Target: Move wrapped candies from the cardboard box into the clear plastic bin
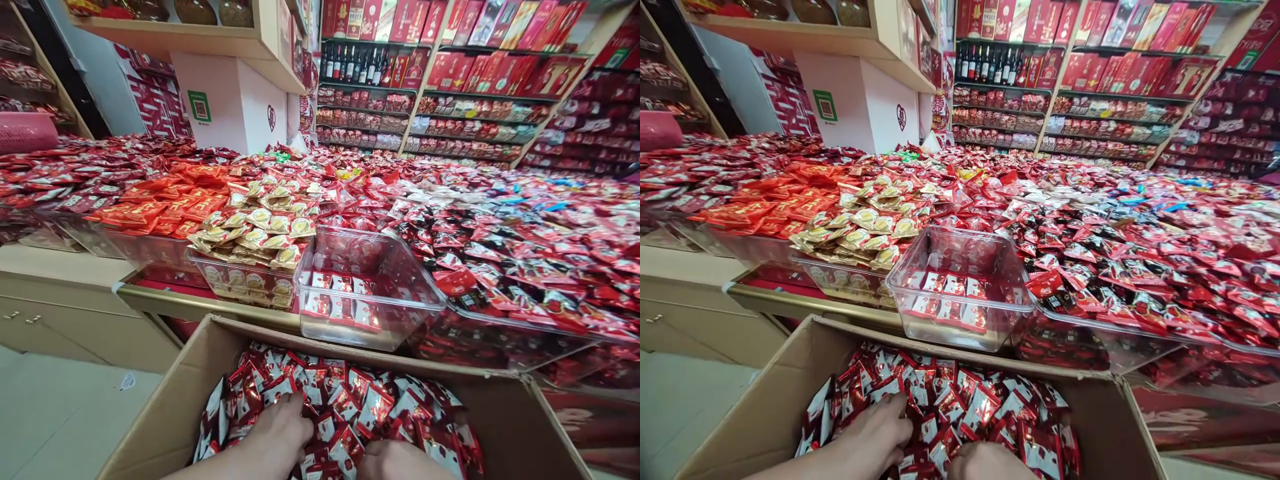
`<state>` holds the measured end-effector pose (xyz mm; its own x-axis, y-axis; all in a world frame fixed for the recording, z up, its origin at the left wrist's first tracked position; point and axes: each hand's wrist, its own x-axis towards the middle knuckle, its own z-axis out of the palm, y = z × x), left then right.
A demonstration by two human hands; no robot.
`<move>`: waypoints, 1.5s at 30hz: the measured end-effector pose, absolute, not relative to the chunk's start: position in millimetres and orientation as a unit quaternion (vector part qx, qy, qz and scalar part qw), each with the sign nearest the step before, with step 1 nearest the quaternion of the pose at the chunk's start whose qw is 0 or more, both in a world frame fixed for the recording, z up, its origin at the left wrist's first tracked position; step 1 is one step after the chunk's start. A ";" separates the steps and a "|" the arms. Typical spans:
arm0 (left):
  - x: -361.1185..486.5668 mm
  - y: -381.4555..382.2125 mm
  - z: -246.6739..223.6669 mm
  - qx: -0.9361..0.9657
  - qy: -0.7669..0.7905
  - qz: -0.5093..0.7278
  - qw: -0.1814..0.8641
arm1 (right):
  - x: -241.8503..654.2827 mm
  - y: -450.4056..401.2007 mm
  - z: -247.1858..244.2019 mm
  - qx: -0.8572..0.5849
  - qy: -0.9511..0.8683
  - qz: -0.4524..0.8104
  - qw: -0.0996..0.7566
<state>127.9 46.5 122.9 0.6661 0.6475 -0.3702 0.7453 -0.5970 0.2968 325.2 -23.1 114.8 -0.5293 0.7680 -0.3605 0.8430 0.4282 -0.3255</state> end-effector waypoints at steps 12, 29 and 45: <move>116.5 62.2 122.8 0.903 0.346 -0.091 0.236 | 329.3 -25.2 144.8 0.588 0.719 -0.363 -0.078; 152.7 66.1 180.3 0.540 0.403 0.281 0.683 | 322.0 -11.0 159.4 0.408 0.325 -0.719 -0.460; 158.1 53.3 182.5 0.428 0.368 0.212 0.798 | 331.9 -15.6 163.8 0.559 0.555 -0.460 -0.410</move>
<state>158.1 53.3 182.5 0.6390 0.6533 -0.4060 -0.0234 0.5441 0.8387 331.9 -15.6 163.8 -0.0389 0.9975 -0.0584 0.2432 -0.0473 -0.9688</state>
